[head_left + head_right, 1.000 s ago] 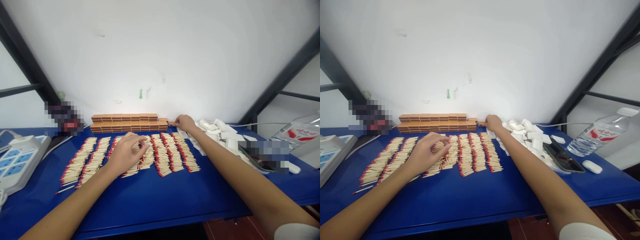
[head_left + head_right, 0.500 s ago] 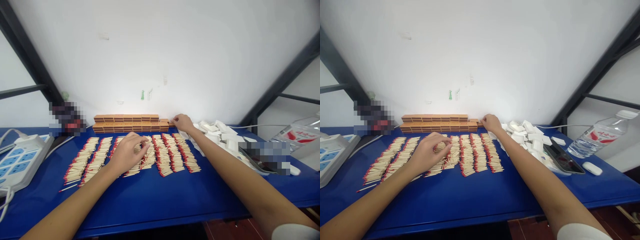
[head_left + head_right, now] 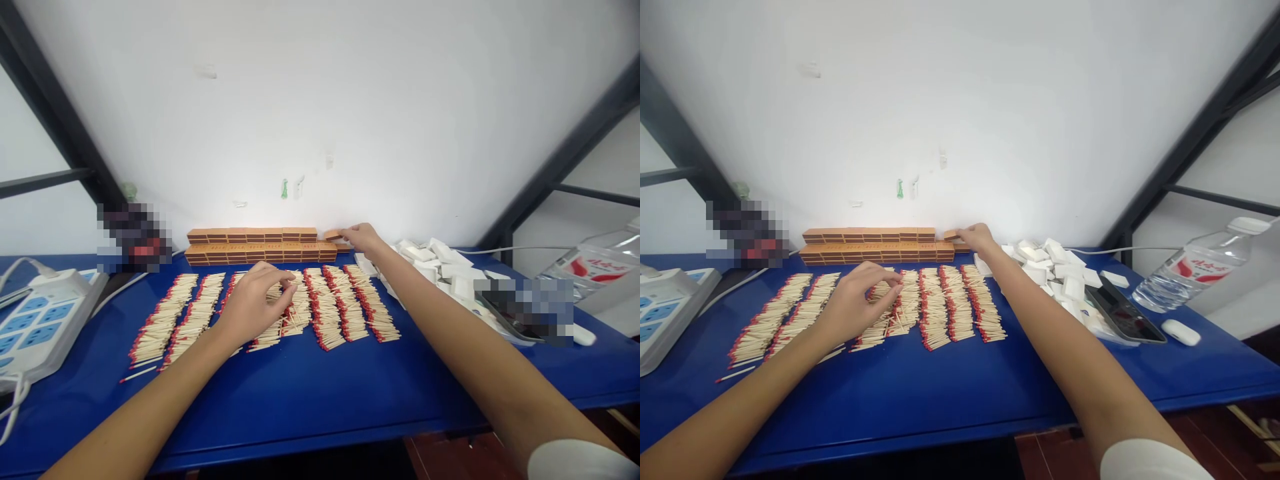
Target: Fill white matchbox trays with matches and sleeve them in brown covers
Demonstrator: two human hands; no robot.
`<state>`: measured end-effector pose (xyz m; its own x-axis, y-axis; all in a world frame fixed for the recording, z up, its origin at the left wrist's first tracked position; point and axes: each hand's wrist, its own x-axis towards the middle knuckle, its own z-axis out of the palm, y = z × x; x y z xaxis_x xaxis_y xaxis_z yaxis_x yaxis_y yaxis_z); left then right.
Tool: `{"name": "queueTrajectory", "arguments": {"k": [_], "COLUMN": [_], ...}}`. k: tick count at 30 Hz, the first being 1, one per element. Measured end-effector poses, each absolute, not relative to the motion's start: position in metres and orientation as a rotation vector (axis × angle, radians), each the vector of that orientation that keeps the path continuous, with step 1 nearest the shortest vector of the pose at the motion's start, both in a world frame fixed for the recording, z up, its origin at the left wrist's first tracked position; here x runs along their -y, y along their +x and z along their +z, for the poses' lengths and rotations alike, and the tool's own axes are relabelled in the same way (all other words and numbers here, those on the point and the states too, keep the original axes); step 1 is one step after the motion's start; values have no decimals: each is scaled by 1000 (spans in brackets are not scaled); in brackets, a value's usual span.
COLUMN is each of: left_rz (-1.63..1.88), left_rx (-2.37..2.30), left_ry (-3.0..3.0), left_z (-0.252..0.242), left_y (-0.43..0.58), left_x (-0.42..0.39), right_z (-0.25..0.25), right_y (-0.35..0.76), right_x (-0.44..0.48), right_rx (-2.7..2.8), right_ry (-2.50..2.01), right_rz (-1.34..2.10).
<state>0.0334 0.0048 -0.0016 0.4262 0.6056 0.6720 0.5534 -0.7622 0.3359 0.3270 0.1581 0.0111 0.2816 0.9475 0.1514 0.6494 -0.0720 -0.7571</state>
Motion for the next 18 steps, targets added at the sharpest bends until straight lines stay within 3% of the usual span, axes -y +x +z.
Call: {"name": "queueTrajectory", "arguments": {"k": [11, 18], "left_rz": [1258, 1273], "left_rx": [-1046, -1059], "left_ry": [2622, 2649], "left_z": [2, 1], "left_y": [38, 38], "left_x": [0, -1], "right_z": [47, 41], "right_y": [410, 437], "right_x": [-76, -75], "right_rx": [1257, 1207], "right_ry": [-1608, -1360], "right_rz": [404, 837]}}
